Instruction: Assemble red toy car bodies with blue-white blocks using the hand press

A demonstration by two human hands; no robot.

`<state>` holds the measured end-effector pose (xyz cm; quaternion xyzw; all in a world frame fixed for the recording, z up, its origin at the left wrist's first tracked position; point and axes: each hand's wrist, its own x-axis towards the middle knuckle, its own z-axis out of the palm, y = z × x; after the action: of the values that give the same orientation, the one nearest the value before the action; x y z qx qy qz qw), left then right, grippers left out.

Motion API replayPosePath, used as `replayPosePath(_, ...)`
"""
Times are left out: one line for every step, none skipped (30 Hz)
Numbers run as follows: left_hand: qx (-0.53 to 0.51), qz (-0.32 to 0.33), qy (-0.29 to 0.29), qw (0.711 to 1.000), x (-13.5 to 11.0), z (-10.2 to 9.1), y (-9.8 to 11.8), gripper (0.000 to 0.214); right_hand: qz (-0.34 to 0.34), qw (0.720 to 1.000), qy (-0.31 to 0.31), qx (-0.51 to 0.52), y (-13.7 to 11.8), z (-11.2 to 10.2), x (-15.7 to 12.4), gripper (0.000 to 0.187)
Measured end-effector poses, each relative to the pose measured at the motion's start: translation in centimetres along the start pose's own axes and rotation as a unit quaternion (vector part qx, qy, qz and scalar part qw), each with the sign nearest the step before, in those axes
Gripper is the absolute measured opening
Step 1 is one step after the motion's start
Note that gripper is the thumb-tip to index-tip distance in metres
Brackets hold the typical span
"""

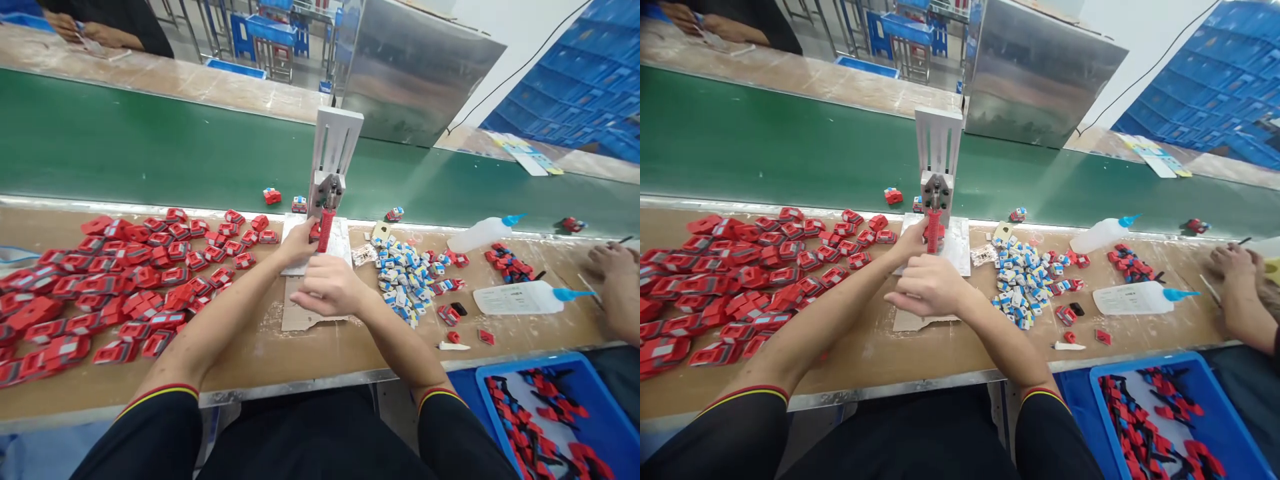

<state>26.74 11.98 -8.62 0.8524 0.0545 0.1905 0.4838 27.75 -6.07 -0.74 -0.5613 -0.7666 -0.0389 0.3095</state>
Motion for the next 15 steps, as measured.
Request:
replayPosePath(0.001, -0.001, -0.006, 1.0, 0.0, -0.2, 0.0, 0.036, 0.005, 0.998, 0.045, 0.031, -1.0, -0.1, -1.1, 0.044)
replayPosePath(0.002, -0.002, -0.012, 1.0, 0.0, -0.3, 0.0, 0.039, 0.012, 0.994, 0.094, 0.062, -1.9, -0.2, -2.3, 0.041)
replayPosePath(0.002, -0.003, -0.019, 1.0, 0.0, -0.5, 0.0, 0.042, 0.022, 0.985, 0.144, 0.092, -2.7, -0.2, -3.5, 0.037)
replayPosePath(0.003, -0.003, -0.024, 1.0, 0.0, -0.7, 0.0, 0.044, 0.037, 0.972, 0.197, 0.121, -3.3, -0.3, -4.8, 0.033)
replayPosePath(0.004, -0.001, -0.028, 1.0, -0.1, -0.9, -0.1, 0.046, 0.063, 0.956, 0.25, 0.143, -3.9, -0.3, -6.2, 0.03)
replayPosePath(0.008, 0.003, -0.028, 1.0, -0.2, -1.2, -0.1, 0.049, 0.095, 0.935, 0.301, 0.158, -4.3, -0.4, -7.6, 0.028)
replayPosePath(0.015, 0.007, -0.025, 1.0, -0.5, -1.5, -0.1, 0.051, 0.13, 0.914, 0.347, 0.167, -4.6, -0.3, -9.0, 0.028)
replayPosePath(0.026, 0.009, -0.019, 0.999, -0.9, -1.9, -0.1, 0.054, 0.162, 0.894, 0.383, 0.17, -4.8, -0.3, -10.4, 0.03)
replayPosePath(0.042, 0.009, -0.008, 0.999, -1.4, -2.3, -0.1, 0.057, 0.189, 0.877, 0.408, 0.168, -4.9, -0.1, -11.7, 0.032)
replayPosePath(0.06, 0.003, 0.003, 0.998, -2.0, -2.8, 0.0, 0.06, 0.211, 0.866, 0.423, 0.164, -4.9, 0.1, -12.9, 0.034)
replayPosePath(0.079, -0.007, 0.015, 0.997, -2.7, -3.3, 0.1, 0.062, 0.226, 0.859, 0.43, 0.159, -4.9, 0.3, -13.9, 0.036)
replayPosePath(0.096, -0.021, 0.026, 0.995, -3.4, -3.7, 0.3, 0.063, 0.236, 0.855, 0.435, 0.154, -4.9, 0.6, -14.8, 0.038)
replayPosePath(0.111, -0.037, 0.034, 0.993, -4.1, -4.1, 0.5, 0.063, 0.245, 0.851, 0.44, 0.149, -4.8, 0.8, -15.4, 0.039)
replayPosePath(0.123, -0.052, 0.041, 0.99, -4.6, -4.4, 0.7, 0.061, 0.251, 0.848, 0.445, 0.143, -4.7, 1.1, -15.9, 0.04)
replayPosePath(0.132, -0.063, 0.047, 0.988, -4.9, -4.5, 1.0, 0.059, 0.253, 0.846, 0.448, 0.138, -4.7, 1.4, -16.1, 0.039)
